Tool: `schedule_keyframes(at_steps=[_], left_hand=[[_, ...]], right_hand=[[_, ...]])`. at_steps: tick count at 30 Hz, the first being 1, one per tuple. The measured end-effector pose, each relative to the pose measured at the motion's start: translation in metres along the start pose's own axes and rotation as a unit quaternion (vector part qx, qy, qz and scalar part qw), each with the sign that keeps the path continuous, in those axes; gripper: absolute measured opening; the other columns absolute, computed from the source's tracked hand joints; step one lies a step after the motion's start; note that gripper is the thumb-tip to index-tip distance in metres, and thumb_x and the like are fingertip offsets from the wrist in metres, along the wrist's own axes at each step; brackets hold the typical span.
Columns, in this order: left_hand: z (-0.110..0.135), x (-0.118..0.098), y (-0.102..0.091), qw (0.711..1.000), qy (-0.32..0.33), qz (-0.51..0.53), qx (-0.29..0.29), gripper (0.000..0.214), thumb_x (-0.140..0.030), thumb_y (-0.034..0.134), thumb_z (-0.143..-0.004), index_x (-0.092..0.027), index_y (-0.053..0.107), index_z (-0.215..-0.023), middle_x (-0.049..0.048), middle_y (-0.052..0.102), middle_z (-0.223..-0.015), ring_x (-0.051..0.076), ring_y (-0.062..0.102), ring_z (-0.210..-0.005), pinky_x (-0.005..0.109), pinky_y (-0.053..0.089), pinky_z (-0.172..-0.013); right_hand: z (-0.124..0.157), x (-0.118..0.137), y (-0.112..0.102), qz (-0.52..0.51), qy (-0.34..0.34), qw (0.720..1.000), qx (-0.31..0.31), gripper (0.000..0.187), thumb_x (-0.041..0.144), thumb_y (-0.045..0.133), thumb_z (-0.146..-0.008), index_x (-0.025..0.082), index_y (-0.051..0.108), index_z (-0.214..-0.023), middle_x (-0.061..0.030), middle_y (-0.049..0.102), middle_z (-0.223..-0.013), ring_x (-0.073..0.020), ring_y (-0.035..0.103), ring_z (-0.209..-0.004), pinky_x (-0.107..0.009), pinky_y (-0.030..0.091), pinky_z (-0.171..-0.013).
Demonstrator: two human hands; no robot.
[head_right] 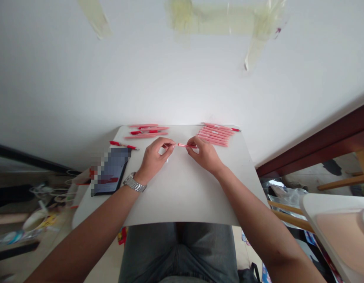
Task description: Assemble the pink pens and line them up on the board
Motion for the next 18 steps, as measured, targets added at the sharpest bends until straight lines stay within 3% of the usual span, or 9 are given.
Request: schedule_keyframes(at_steps=[18], left_hand=[[-0.0007, -0.0050, -0.0007, 1.000, 0.003, 0.020, -0.002, 0.008, -0.026, 0.064, -0.104, -0.022, 0.071, -0.102, 0.0028, 0.071, -0.097, 0.015, 0.064, -0.086, 0.031, 0.054, -0.083]], right_hand=[[0.0016, 0.0020, 0.0029, -0.008, -0.024, 0.999, 0.022, 0.009, 0.034, 0.062, -0.100, 0.025, 0.063, -0.103, -0.0046, 0.074, -0.095, -0.0218, 0.070, -0.088, -0.037, 0.055, -0.080]])
Point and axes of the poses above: each hand's wrist, its own z-axis away from the middle knuckle, its own y-axis out of the palm, x = y × z, the point moved 5 cm from there along -z, towards the middle knuckle
